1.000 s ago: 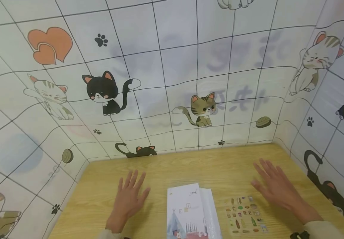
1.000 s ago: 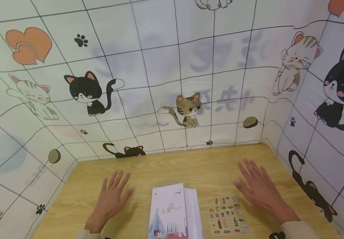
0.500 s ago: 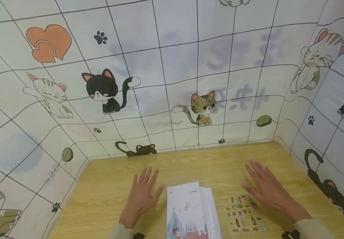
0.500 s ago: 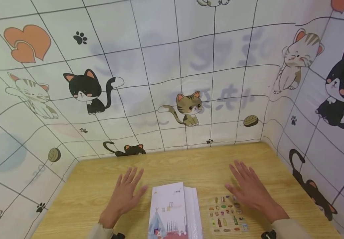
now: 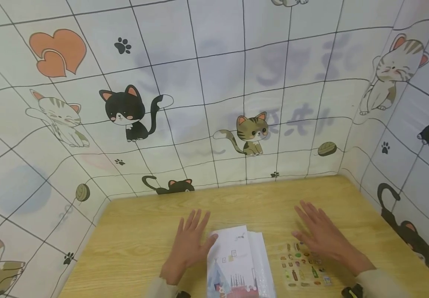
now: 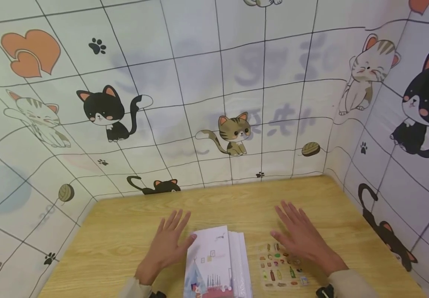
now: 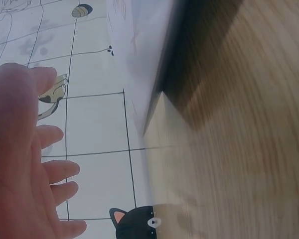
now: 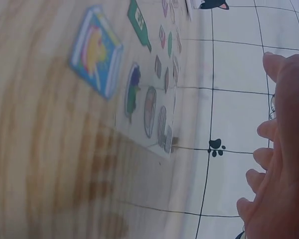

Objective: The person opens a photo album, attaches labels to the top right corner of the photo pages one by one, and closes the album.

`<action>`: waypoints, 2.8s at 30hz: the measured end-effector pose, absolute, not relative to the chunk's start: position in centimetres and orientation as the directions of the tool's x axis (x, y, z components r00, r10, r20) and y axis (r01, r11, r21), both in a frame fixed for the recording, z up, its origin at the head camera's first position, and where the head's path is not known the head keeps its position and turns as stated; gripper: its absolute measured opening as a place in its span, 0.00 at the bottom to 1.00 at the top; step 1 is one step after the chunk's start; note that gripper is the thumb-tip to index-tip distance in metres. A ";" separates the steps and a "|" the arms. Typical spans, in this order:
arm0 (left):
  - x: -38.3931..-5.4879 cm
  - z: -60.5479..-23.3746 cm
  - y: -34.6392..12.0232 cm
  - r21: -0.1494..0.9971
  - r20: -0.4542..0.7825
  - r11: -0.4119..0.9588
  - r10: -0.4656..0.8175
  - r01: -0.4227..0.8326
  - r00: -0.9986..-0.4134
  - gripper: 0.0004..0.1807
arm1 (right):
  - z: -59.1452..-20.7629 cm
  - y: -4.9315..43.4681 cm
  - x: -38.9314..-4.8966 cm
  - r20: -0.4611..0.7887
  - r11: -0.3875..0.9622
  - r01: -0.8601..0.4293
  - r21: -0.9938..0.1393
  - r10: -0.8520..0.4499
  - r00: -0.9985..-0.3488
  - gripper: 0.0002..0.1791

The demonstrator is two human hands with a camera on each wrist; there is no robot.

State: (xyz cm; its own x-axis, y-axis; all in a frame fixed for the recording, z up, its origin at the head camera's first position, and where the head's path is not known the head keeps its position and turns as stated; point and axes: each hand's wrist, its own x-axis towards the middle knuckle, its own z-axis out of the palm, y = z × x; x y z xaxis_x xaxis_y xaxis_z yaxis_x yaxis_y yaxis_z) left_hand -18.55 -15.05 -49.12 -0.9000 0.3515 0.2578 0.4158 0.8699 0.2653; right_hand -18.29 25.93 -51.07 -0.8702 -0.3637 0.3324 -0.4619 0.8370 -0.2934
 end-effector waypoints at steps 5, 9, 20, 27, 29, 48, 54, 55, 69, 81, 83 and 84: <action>-18.5 -49.2 -14.1 0.252 0.250 0.870 0.365 0.424 -0.897 0.38 | -51.3 25.2 -18.2 0.326 0.825 -0.474 -0.308 -0.376 -0.867 0.41; -18.2 -49.1 -13.5 0.263 0.242 0.864 0.372 0.430 -0.896 0.38 | -51.3 24.6 -18.1 0.312 0.823 -0.469 -0.321 -0.376 -0.872 0.42; -17.6 -48.8 -12.4 0.284 0.215 0.855 0.384 0.434 -0.898 0.38 | -51.6 23.2 -18.1 0.313 0.818 -0.489 -0.304 -0.399 -0.862 0.43; -17.0 -48.5 -11.3 0.328 0.199 0.829 0.407 0.452 -0.891 0.39 | -51.4 21.8 -17.7 0.217 0.792 -0.459 -0.402 -0.404 -0.888 0.45; -16.9 -48.6 -10.9 0.330 0.186 0.829 0.411 0.451 -0.892 0.40 | -51.3 21.5 -17.5 0.198 0.782 -0.456 -0.424 -0.412 -0.890 0.46; -16.3 -48.9 -7.0 0.321 0.054 0.833 0.458 0.450 -0.887 0.45 | -51.1 18.6 -17.3 0.117 0.703 -0.525 -0.479 -0.542 -0.832 0.52; -16.0 -49.3 -6.1 0.291 0.028 0.844 0.464 0.451 -0.885 0.46 | -51.3 17.9 -17.2 0.113 0.679 -0.564 -0.471 -0.587 -0.802 0.52; -16.0 -49.3 -6.0 0.278 0.029 0.847 0.465 0.454 -0.885 0.47 | -51.3 17.8 -17.2 0.112 0.677 -0.571 -0.464 -0.595 -0.796 0.52; -15.6 -49.8 -5.2 0.189 0.050 0.871 0.453 0.454 -0.890 0.50 | -51.5 17.0 -16.8 -0.022 0.681 -0.539 -0.495 -0.630 -0.776 0.55; -15.5 -49.8 -4.9 0.179 0.044 0.878 0.443 0.443 -0.895 0.52 | -51.5 16.9 -16.8 -0.031 0.652 -0.564 -0.506 -0.668 -0.744 0.53; -15.5 -49.8 -4.8 0.164 0.036 0.882 0.442 0.442 -0.896 0.52 | -51.6 17.0 -16.9 -0.033 0.647 -0.562 -0.516 -0.671 -0.741 0.53; -15.5 -49.8 -4.8 0.158 0.034 0.883 0.443 0.442 -0.896 0.52 | -51.7 17.0 -16.9 -0.033 0.644 -0.561 -0.520 -0.672 -0.740 0.53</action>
State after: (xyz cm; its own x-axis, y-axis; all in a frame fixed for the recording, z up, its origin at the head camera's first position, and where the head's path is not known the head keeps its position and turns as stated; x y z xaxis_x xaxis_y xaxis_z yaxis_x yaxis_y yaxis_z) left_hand -15.55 -4.76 -49.77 -0.8960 0.4427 0.0339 0.4421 0.8828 0.1584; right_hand -16.90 17.01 -51.68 -0.7399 -0.6719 -0.0333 -0.5613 0.6438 -0.5200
